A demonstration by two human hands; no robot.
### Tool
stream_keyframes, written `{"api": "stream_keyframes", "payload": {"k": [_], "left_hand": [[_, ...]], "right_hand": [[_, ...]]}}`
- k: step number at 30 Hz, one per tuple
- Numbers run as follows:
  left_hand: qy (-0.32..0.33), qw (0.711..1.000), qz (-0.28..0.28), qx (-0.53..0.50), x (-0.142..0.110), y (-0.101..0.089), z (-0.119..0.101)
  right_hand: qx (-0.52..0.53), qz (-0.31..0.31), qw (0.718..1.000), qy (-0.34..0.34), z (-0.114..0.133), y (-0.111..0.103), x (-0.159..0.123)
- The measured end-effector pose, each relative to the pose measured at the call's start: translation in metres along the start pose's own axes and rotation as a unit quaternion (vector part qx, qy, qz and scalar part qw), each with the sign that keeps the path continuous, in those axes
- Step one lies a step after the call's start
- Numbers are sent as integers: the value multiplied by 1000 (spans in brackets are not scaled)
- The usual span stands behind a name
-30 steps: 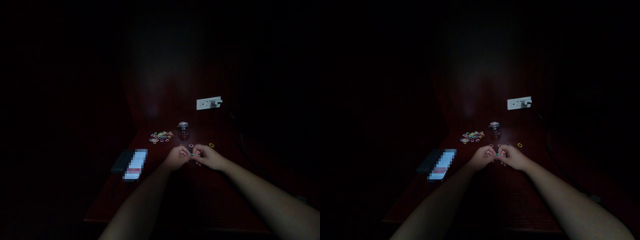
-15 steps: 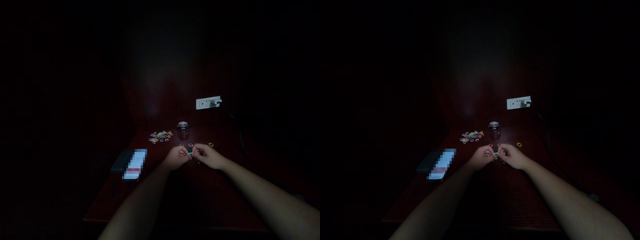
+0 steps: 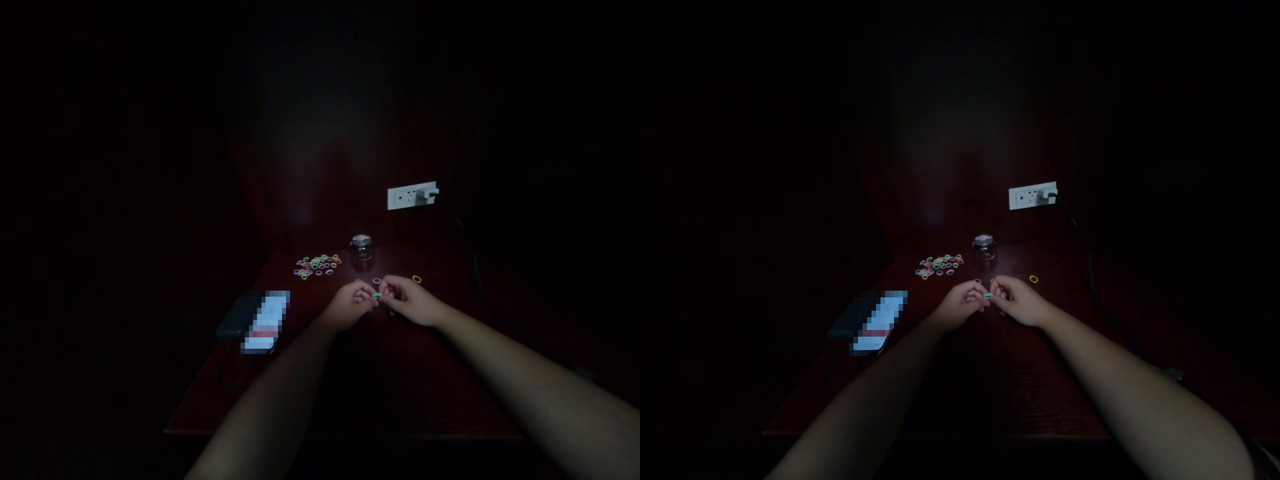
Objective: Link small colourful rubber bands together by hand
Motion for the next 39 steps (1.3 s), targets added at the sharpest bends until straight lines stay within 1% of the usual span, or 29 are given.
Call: {"api": "stream_keyframes", "payload": {"k": [7,13,16,20,24,30,33,39], "left_hand": [[10,1000,8,21,0,0,-2],[19,997,-23,70,0,-3,1],[25,997,-33,60,1,-3,1],[21,999,-29,40,2,-1,1],[16,998,-27,47,3,-1,3],[10,997,-34,67,4,-1,3],[7,998,-27,62,4,-1,3],[5,999,1,43,4,-2,4]], "right_hand": [[-7,-6,1000,-1,5,0,1],[-10,-1,1000,2,0,-1,1],[-16,2,1000,3,2,-1,1],[-16,13,1000,4,4,-2,1],[-14,22,1000,10,4,-2,1],[-2,15,1000,12,1,-4,1],[11,16,1000,14,1,-5,2],[37,-2,999,33,4,-7,2]]}}
Point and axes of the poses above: each hand's wrist, its own x-axis towards the middle knuckle, its own y-axis out of the palm, z = x × y, the point moved 1 cm from there along x, towards the middle knuckle, and after that the axes turned 5 degrees about x, right-handed, at the moved point
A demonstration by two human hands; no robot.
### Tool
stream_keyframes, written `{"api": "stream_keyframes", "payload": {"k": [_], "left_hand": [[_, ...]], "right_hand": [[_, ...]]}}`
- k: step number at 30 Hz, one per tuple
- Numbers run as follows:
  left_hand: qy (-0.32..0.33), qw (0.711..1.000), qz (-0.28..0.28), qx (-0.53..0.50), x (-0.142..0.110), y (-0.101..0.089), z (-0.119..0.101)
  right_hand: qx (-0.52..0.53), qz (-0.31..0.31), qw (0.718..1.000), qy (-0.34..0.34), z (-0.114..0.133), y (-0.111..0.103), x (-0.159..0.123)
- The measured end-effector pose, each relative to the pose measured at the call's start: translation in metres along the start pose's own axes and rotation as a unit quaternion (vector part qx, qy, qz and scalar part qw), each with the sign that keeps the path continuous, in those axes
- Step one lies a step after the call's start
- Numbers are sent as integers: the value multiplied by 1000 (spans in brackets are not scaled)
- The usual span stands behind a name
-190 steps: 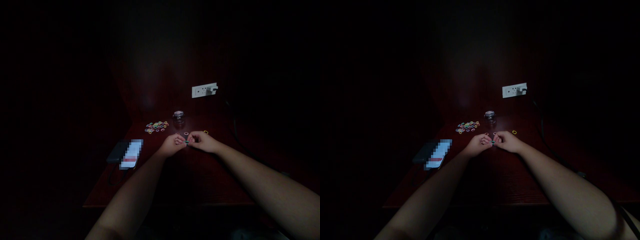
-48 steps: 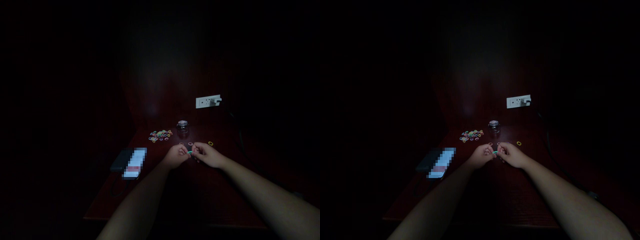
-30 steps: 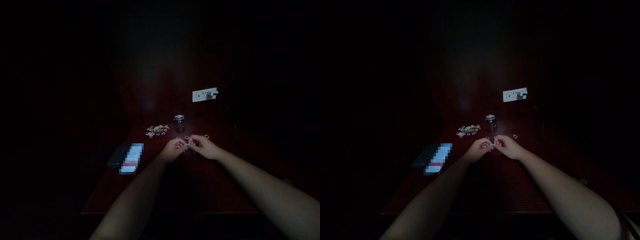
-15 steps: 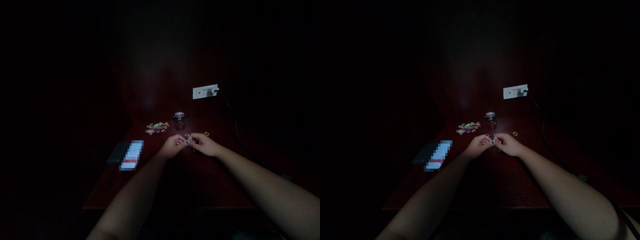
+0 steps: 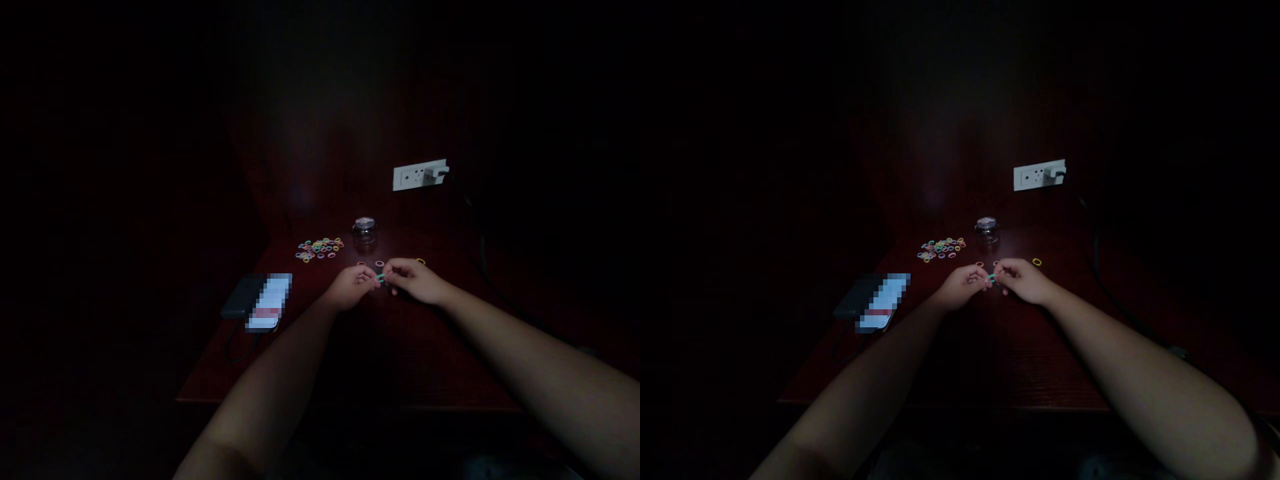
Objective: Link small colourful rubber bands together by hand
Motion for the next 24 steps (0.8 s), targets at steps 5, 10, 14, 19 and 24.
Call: {"api": "stream_keyframes", "payload": {"k": [5,10,14,19,24], "left_hand": [[0,1000,14,-27,-1,-1,-2],[6,999,19,-34,-2,-1,-9],[10,999,26,-32,-3,1,-11],[8,999,36,-36,-3,3,-11],[-18,999,21,-37,-2,5,-8]], "right_hand": [[118,-17,993,13,-2,0,-1],[211,-38,977,10,-5,-2,0],[238,-68,969,-1,-3,-3,1],[226,-76,971,3,0,-2,-1],[157,-35,987,26,0,2,-2]]}}
Point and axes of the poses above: each hand's wrist, its own x-axis towards the middle knuckle, its own y-axis out of the palm, z = x × y, the point moved 1 cm from there along x, towards the middle knuckle, and after that the axes turned 5 degrees about x, right-handed, at the moved point
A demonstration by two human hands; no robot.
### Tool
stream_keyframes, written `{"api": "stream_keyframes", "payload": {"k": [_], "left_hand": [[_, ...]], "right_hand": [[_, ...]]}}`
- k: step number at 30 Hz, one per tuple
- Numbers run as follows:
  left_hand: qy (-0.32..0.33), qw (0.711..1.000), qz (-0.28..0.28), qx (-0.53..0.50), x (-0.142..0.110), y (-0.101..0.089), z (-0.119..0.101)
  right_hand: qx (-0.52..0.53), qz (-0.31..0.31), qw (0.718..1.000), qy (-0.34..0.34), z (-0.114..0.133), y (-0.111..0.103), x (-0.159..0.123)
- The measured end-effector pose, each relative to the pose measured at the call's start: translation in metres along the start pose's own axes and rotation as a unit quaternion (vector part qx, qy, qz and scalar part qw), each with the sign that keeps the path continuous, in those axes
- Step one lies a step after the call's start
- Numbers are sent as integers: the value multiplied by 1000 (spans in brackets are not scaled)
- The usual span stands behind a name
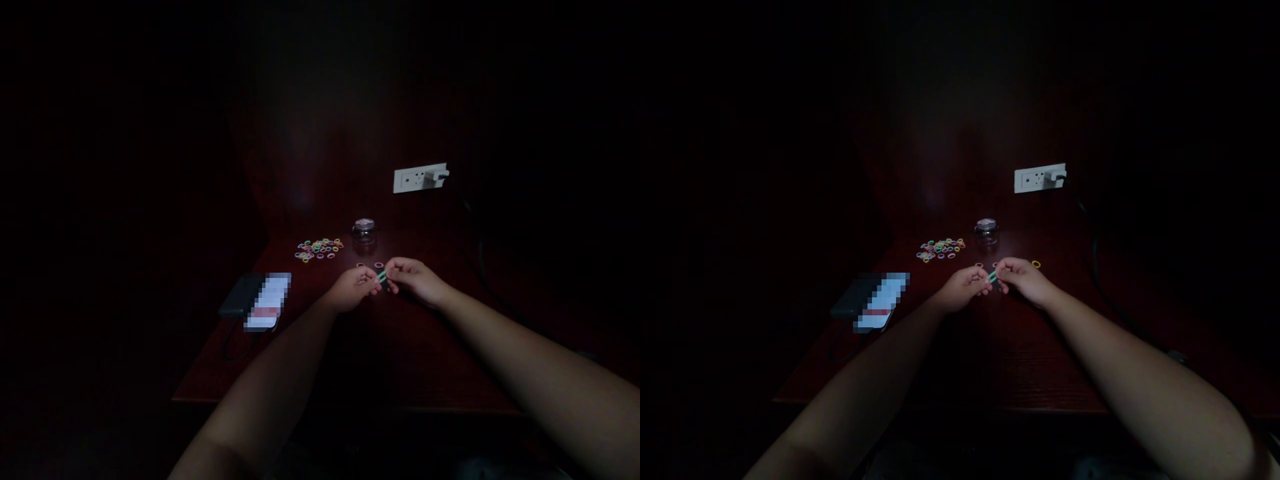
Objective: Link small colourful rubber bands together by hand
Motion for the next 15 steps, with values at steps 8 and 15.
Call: {"api": "stream_keyframes", "payload": {"k": [8,15], "left_hand": [[-11,1000,-4,-4,2,0,3],[-4,1000,-11,0,1,-1,3]], "right_hand": [[-96,-4,994,-54,1,-2,2],[-223,-26,968,-112,1,-4,1]]}}
Point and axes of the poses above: each hand's wrist, its own x-axis towards the middle knuckle, its own y-axis out of the palm, z = x × y, the point moved 1 cm from there along x, towards the middle knuckle, and after that the axes turned 5 degrees about x, right-handed, at the moved point
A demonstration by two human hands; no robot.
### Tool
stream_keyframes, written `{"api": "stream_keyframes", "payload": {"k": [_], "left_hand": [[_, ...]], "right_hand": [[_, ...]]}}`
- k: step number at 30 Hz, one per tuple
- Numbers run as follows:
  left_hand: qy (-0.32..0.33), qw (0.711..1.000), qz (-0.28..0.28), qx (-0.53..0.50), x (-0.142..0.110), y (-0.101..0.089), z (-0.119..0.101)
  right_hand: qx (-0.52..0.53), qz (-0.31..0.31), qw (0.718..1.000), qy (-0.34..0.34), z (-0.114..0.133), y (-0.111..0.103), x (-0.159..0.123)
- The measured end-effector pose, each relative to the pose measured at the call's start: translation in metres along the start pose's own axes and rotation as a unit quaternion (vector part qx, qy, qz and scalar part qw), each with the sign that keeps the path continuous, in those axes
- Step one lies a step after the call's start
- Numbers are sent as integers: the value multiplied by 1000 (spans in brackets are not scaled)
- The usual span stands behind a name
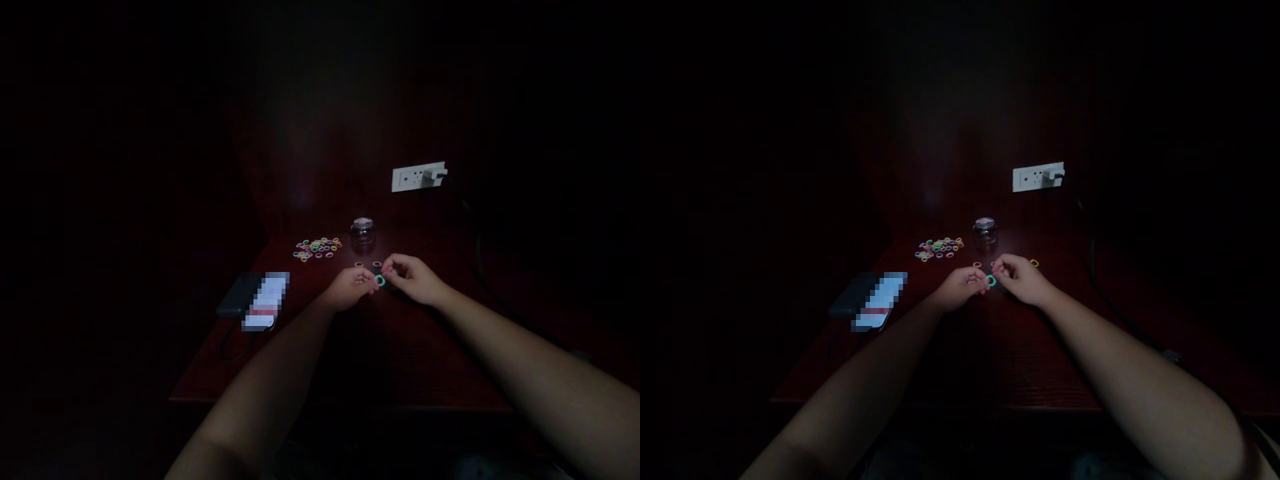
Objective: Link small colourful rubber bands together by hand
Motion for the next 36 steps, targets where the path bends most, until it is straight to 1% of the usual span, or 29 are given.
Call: {"api": "stream_keyframes", "payload": {"k": [3,14,18,25,29,36], "left_hand": [[1,1000,-1,-8,0,-1,1],[2,1000,-22,-18,1,-2,3],[-5,999,-29,-13,1,-3,4],[8,999,-48,-7,2,-5,8],[6,998,-59,-9,2,-6,9],[9,998,-56,-11,2,-7,9]], "right_hand": [[-18,15,1000,8,1,1,0],[-27,27,999,27,1,3,1],[-21,43,998,29,-2,3,0],[-8,73,996,44,-6,3,1],[-16,79,996,49,-6,4,0],[-41,82,995,46,-6,4,1]]}}
Point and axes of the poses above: each hand's wrist, its own x-axis towards the middle knuckle, its own y-axis out of the palm, z = x × y, the point moved 1 cm from there along x, towards the middle knuckle, and after that the axes turned 5 degrees about x, right-handed, at the moved point
